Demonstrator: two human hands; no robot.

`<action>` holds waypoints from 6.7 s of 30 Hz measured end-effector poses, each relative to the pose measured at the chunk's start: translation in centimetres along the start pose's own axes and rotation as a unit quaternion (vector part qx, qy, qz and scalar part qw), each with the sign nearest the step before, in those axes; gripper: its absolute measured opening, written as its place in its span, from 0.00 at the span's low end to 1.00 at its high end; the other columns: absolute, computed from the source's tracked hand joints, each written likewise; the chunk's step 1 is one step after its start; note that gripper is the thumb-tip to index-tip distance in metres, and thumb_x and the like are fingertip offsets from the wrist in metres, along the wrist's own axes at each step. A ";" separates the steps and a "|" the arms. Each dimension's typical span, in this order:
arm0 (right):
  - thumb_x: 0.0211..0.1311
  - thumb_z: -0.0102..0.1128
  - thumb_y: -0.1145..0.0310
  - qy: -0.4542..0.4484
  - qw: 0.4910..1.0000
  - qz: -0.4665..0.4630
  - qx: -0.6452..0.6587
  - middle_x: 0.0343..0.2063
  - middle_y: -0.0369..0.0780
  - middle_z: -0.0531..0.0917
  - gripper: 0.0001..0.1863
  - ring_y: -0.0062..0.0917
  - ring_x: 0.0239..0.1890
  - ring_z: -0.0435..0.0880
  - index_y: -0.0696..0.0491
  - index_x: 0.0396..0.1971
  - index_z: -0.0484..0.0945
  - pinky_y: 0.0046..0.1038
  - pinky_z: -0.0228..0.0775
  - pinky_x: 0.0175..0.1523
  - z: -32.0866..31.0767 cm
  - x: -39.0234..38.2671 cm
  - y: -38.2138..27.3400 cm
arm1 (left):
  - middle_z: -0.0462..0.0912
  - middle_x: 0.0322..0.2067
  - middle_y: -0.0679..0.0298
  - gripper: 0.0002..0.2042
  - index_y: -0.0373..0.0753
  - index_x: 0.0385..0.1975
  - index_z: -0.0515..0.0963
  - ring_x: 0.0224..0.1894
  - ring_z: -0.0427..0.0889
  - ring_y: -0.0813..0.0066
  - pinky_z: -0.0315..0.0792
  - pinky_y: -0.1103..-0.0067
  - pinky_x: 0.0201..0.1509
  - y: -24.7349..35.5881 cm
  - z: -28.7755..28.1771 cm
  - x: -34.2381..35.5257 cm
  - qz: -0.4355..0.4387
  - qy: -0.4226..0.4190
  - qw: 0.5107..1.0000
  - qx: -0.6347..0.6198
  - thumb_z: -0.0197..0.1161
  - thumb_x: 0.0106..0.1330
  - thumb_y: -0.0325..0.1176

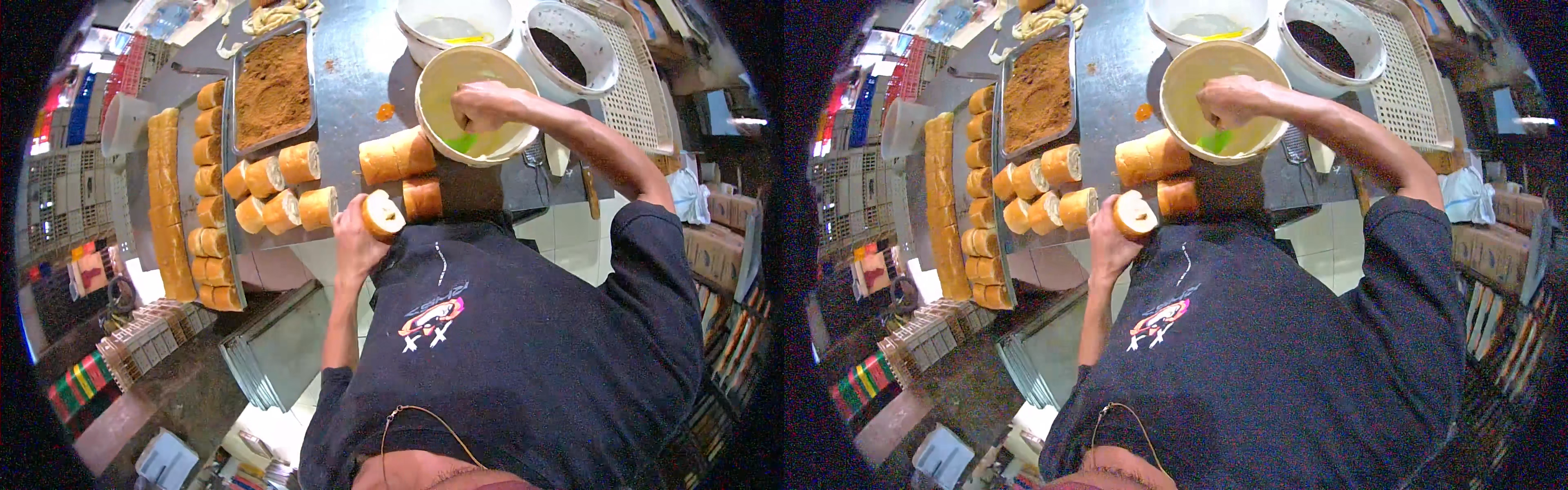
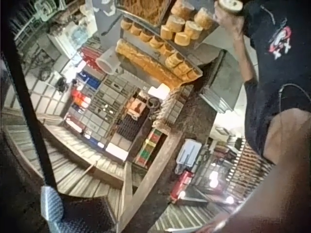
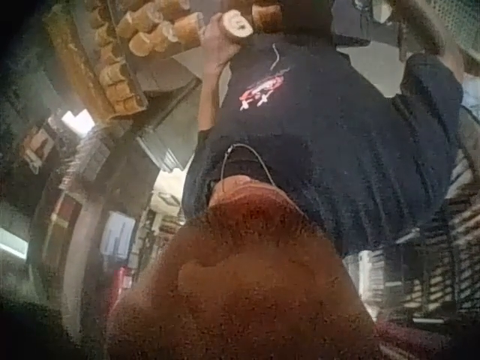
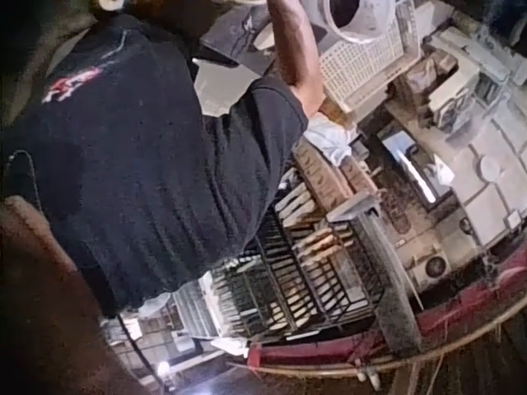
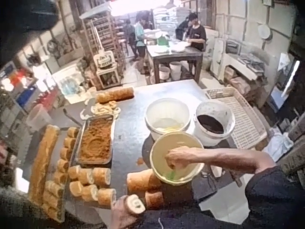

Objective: Preparing bread rolls by spreading a filling and applying a topping.

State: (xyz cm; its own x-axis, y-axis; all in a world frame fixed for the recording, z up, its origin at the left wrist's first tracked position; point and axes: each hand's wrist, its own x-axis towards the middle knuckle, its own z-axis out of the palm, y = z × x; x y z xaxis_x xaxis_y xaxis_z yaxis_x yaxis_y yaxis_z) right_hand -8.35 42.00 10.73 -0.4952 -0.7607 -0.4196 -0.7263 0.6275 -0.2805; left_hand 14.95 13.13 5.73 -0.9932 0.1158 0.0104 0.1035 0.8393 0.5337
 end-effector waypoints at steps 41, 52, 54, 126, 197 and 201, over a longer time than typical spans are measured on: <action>0.64 0.58 0.73 0.408 0.879 0.233 0.081 0.34 0.48 0.85 0.06 0.42 0.35 0.86 0.56 0.36 0.83 0.39 0.78 0.40 -3.8 -11.0 -9.1 | 0.80 0.44 0.64 0.29 0.36 0.54 0.74 0.51 0.81 0.67 0.76 0.72 0.58 7.6 -7.6 4.0 -0.129 0.178 0.808 -0.546 0.77 0.51 0.26; 0.57 0.60 0.67 0.025 0.962 0.044 -0.270 0.25 0.38 0.87 0.08 0.28 0.23 0.85 0.47 0.21 0.85 0.39 0.74 0.26 10.7 5.2 4.5 | 0.80 0.54 0.61 0.23 0.43 0.61 0.72 0.56 0.80 0.62 0.78 0.64 0.59 3.1 -5.8 0.8 -0.180 0.152 0.616 -0.752 0.64 0.65 0.28; 0.56 0.61 0.67 0.017 0.969 0.013 -0.245 0.25 0.39 0.87 0.08 0.29 0.24 0.86 0.48 0.21 0.86 0.39 0.76 0.27 7.3 3.7 -0.7 | 0.77 0.57 0.61 0.26 0.43 0.64 0.69 0.60 0.77 0.60 0.74 0.63 0.65 2.5 -4.9 -0.1 -0.210 0.189 0.601 -0.748 0.65 0.65 0.29; 0.51 0.60 0.73 0.086 0.977 0.076 -0.178 0.24 0.44 0.87 0.06 0.35 0.27 0.88 0.53 0.22 0.86 0.36 0.79 0.29 2.3 2.4 -2.1 | 0.77 0.36 0.63 0.16 0.41 0.42 0.75 0.43 0.77 0.68 0.65 0.71 0.52 -3.8 4.7 10.7 0.110 -0.044 0.891 0.439 0.67 0.52 0.30; 0.52 0.71 0.83 0.581 0.795 0.022 0.175 0.34 0.40 0.84 0.12 0.28 0.37 0.83 0.52 0.35 0.89 0.28 0.76 0.42 2.2 -9.5 -13.2 | 0.74 0.60 0.48 0.40 0.40 0.63 0.70 0.59 0.75 0.52 0.69 0.56 0.62 13.4 -8.3 9.0 -0.226 -0.073 0.341 -0.909 0.47 0.66 0.71; 0.50 0.71 0.84 0.614 0.781 0.030 0.107 0.34 0.40 0.84 0.15 0.31 0.36 0.82 0.49 0.37 0.90 0.30 0.77 0.41 2.6 -10.6 -11.5 | 0.80 0.53 0.64 0.33 0.48 0.55 0.76 0.56 0.77 0.64 0.69 0.62 0.59 12.5 -8.6 9.0 -0.241 -0.004 0.355 -0.903 0.53 0.65 0.70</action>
State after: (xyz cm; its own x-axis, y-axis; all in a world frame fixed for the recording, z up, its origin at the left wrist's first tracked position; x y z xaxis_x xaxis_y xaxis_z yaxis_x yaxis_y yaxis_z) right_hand 6.48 43.27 16.14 -0.7041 -0.2326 0.6709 -0.6536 0.5815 -0.4844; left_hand 6.80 20.12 19.75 -0.8719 0.1974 -0.4481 -0.2885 -0.9465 0.1444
